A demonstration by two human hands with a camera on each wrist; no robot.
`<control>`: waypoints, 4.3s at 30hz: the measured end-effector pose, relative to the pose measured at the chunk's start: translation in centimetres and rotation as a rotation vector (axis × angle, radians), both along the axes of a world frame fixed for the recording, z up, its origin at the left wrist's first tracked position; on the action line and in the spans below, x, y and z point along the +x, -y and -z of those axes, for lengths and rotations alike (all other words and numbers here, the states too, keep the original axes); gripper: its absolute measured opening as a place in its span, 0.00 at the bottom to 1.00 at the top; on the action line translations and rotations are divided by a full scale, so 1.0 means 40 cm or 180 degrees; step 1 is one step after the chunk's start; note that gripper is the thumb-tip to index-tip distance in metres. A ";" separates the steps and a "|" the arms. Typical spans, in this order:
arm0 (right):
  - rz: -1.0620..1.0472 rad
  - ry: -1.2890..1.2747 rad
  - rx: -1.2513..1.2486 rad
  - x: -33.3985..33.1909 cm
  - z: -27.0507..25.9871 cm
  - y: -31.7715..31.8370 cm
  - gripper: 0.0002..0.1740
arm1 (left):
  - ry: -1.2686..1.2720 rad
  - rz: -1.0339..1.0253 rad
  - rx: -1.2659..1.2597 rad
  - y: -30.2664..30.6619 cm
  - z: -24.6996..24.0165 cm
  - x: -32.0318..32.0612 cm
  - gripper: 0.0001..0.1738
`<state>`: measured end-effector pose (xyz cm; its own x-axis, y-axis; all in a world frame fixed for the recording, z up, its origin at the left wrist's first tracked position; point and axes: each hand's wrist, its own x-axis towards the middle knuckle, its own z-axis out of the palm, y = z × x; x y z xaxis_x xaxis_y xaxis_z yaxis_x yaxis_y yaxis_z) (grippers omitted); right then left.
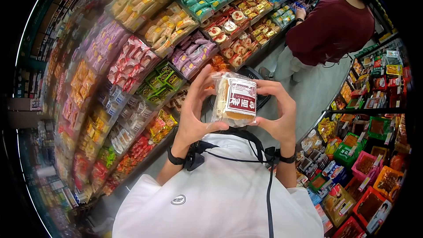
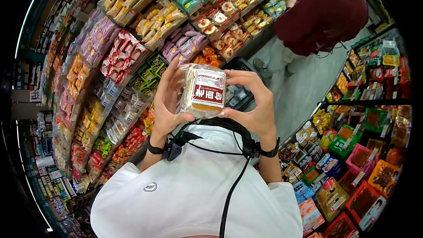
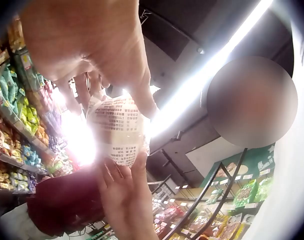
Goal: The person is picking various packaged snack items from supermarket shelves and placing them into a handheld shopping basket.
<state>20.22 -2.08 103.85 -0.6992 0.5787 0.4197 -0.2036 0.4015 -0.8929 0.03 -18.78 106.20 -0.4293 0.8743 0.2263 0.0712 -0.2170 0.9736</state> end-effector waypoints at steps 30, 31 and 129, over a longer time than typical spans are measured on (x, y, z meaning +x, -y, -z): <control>-0.0069 0.0179 0.0244 -0.014 -0.026 -0.019 0.40 | -0.0111 0.0112 -0.0032 -0.017 0.004 -0.019 0.66; -0.0058 0.0173 0.0258 -0.017 -0.028 -0.016 0.40 | -0.0102 0.0071 -0.0029 -0.016 0.005 -0.017 0.66; -0.1082 0.3577 -0.0363 -0.741 0.336 0.473 0.21 | -0.2157 -0.0372 -0.3574 1.025 0.699 -1.097 0.48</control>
